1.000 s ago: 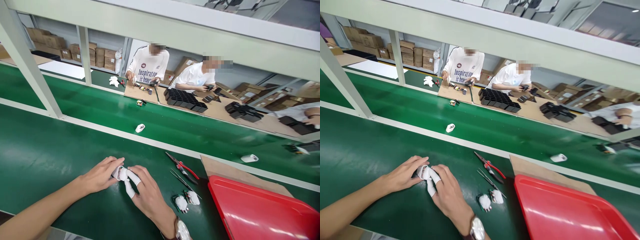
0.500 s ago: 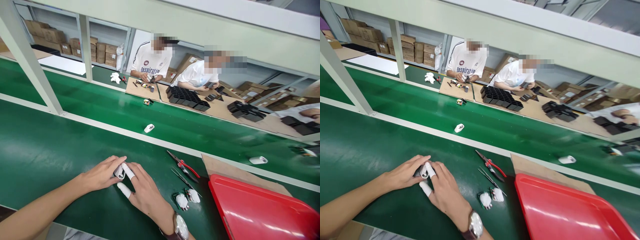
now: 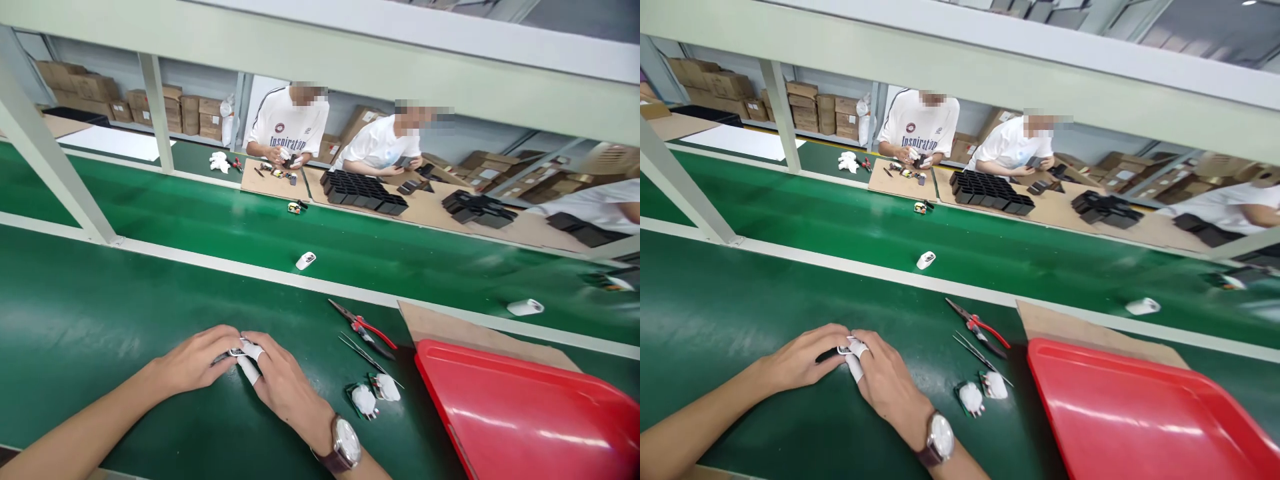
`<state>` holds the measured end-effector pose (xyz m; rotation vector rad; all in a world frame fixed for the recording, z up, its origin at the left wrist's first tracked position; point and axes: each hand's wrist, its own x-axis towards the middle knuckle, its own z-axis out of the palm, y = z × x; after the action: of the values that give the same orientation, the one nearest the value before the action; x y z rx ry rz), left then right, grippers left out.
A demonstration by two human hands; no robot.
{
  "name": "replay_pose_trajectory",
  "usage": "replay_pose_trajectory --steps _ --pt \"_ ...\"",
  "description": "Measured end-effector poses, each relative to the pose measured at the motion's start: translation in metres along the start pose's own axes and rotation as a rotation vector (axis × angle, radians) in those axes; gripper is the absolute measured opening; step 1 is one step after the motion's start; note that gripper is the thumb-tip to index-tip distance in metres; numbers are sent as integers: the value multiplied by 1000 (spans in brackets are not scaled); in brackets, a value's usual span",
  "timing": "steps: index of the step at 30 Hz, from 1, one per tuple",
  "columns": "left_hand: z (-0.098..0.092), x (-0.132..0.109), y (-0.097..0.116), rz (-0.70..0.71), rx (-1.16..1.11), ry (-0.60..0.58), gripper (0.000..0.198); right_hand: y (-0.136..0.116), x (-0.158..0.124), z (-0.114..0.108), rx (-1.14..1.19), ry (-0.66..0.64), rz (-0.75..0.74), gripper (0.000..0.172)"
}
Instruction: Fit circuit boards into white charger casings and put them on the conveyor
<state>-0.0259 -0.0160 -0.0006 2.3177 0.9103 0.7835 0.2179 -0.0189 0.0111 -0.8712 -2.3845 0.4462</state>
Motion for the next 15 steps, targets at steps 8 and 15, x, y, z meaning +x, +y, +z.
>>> replay_pose_trajectory --steps 8,15 --pt "3 5 15 150 287 145 13 0 -31 -39 12 190 194 49" --pt "-19 39 14 126 336 53 15 30 -135 -114 -494 384 456 37"
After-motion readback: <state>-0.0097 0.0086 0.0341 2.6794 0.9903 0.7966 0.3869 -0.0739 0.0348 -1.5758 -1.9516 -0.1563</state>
